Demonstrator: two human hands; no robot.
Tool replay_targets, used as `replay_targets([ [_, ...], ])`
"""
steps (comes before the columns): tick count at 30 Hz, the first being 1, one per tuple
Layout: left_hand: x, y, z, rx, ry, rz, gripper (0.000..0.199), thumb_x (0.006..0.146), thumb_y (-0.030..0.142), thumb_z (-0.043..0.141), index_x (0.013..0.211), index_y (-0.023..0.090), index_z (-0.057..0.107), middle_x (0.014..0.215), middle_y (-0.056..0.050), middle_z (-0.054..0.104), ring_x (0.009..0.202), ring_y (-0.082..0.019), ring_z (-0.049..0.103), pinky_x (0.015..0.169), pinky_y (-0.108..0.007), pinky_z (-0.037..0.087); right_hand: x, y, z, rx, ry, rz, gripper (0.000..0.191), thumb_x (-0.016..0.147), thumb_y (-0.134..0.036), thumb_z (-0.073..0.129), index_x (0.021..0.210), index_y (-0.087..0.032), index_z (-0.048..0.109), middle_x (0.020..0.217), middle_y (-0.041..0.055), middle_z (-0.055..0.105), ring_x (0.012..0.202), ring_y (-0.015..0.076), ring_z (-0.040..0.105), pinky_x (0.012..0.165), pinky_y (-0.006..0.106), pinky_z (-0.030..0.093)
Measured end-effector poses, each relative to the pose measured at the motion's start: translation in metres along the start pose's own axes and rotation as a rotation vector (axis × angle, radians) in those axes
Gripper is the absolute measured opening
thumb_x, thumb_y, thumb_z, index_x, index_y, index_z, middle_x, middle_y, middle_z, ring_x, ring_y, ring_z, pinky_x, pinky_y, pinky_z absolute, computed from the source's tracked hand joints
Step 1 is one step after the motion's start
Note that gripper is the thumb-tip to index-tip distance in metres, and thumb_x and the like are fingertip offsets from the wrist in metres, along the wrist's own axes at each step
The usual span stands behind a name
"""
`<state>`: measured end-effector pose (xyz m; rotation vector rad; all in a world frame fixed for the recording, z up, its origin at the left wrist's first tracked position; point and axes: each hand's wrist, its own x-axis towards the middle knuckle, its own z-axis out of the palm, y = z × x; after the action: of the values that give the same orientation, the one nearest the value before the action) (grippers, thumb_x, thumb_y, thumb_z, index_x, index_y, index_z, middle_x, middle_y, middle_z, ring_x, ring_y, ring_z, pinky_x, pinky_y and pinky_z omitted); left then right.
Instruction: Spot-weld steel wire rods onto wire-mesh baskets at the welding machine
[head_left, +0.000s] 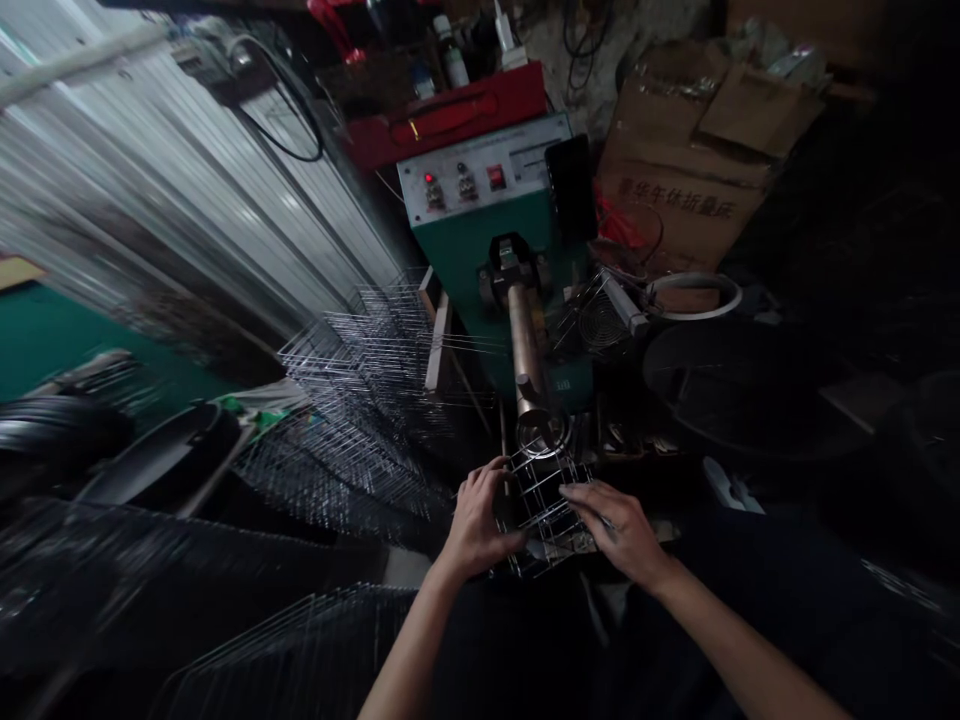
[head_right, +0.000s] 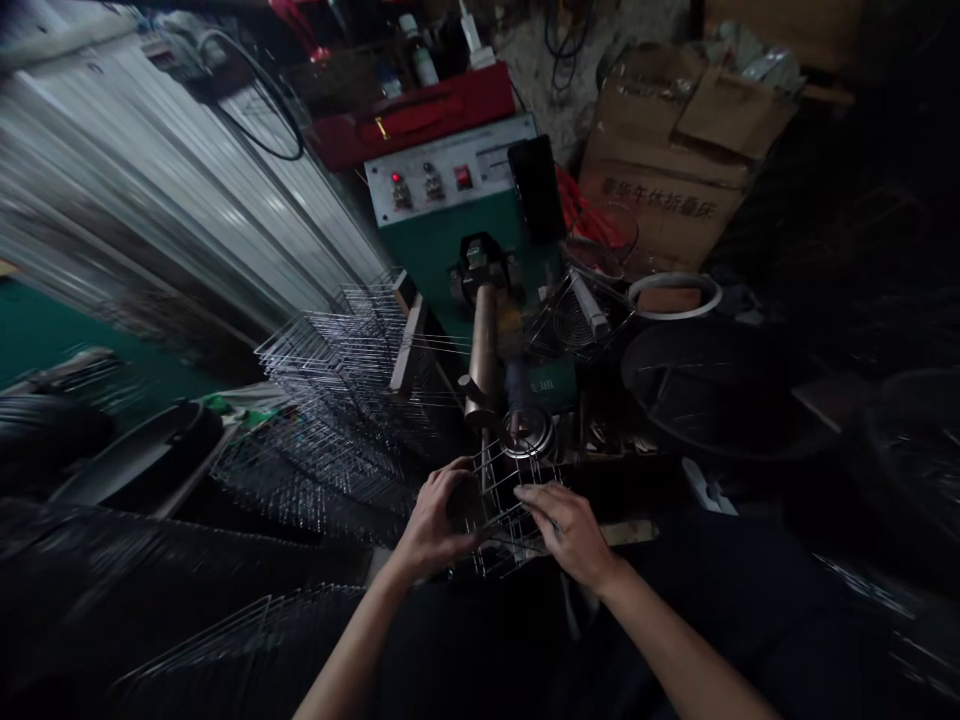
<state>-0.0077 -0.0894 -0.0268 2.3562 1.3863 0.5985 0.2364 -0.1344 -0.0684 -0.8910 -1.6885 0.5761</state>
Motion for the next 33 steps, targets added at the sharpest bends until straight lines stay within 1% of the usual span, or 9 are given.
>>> replay_targets([
  [4,0.001,-0.002,0.001,-0.008,-0.001,0.004,0.069,0.059,0.033,0.085,0.119,0.025,0.051,0.146,-0.012,0.048,0.128,-0.035,0.048,0.104,-0.053,0.042,0.003,-0.003,-0.002,0.036,-0.008,0.038,0.04,0.098,-0.013,0.056,0.131,-0.035,0.064,0.116,0.0003,0.073,0.107,0.0179,0.069,0.097,0.035,0.056],
  [7,0.0,-0.002,0.003,-0.013,0.0,-0.003,0.066,0.062,0.036,0.085,0.118,0.025,0.052,0.146,-0.012,0.048,0.129,-0.035,0.048,0.104,-0.053,0.041,0.004,-0.004,-0.001,0.081,0.007,0.084,0.033,0.097,-0.016,0.058,0.125,-0.032,0.068,0.111,0.0016,0.074,0.101,0.0184,0.07,0.092,0.034,0.058],
  [10,-0.001,0.001,0.005,-0.015,0.002,-0.008,0.061,0.066,0.035,0.082,0.118,0.025,0.051,0.146,-0.012,0.048,0.13,-0.035,0.046,0.106,-0.052,0.04,0.004,-0.004,-0.001,0.125,0.036,0.129,0.025,0.096,-0.021,0.061,0.117,-0.029,0.073,0.105,0.0025,0.076,0.095,0.0193,0.072,0.087,0.034,0.059],
  [12,-0.001,0.003,0.006,-0.01,0.012,-0.007,0.06,0.067,0.035,0.082,0.118,0.024,0.051,0.146,-0.013,0.048,0.13,-0.034,0.046,0.105,-0.051,0.041,0.005,-0.003,-0.002,0.131,0.039,0.148,0.023,0.096,-0.023,0.061,0.115,-0.028,0.074,0.103,0.0032,0.076,0.094,0.0198,0.071,0.086,0.034,0.059],
  [14,-0.001,0.004,0.006,-0.003,0.018,-0.006,0.061,0.068,0.038,0.082,0.118,0.025,0.051,0.145,-0.013,0.048,0.129,-0.034,0.047,0.103,-0.051,0.042,0.007,-0.003,-0.004,0.121,0.026,0.169,0.022,0.096,-0.023,0.061,0.114,-0.028,0.074,0.103,0.0031,0.075,0.094,0.0198,0.071,0.085,0.034,0.058],
  [18,0.0,0.004,0.006,-0.004,0.016,-0.012,0.066,0.064,0.043,0.085,0.118,0.025,0.052,0.144,-0.013,0.049,0.127,-0.034,0.048,0.102,-0.051,0.043,0.01,-0.007,-0.009,0.115,0.014,0.199,0.016,0.095,-0.025,0.064,0.108,-0.029,0.073,0.1,0.0018,0.074,0.093,0.0201,0.07,0.084,0.034,0.055],
  [23,0.001,0.004,0.004,-0.054,0.035,-0.033,0.063,0.059,0.039,0.087,0.112,0.023,0.055,0.139,-0.013,0.052,0.123,-0.034,0.052,0.103,-0.051,0.044,0.016,-0.016,-0.013,0.116,0.025,0.185,0.007,0.094,-0.024,0.064,0.094,-0.025,0.071,0.088,0.0006,0.071,0.083,0.0183,0.068,0.078,0.029,0.051],
  [27,0.01,0.001,0.002,-0.106,0.008,-0.035,0.062,0.058,0.034,0.085,0.112,0.024,0.056,0.139,-0.011,0.053,0.121,-0.033,0.053,0.101,-0.049,0.045,0.025,-0.017,-0.015,0.084,0.031,0.178,0.005,0.093,-0.024,0.065,0.09,-0.024,0.07,0.086,0.0005,0.071,0.082,0.0185,0.067,0.079,0.029,0.05],
  [33,0.032,-0.006,-0.009,0.046,0.022,-0.013,0.071,0.055,0.036,0.087,0.116,0.022,0.053,0.141,-0.013,0.052,0.124,-0.036,0.05,0.104,-0.056,0.041,0.039,0.0,-0.007,0.055,0.061,0.181,0.004,0.091,-0.024,0.068,0.089,-0.022,0.07,0.088,0.0017,0.072,0.084,0.0196,0.068,0.08,0.029,0.05],
])
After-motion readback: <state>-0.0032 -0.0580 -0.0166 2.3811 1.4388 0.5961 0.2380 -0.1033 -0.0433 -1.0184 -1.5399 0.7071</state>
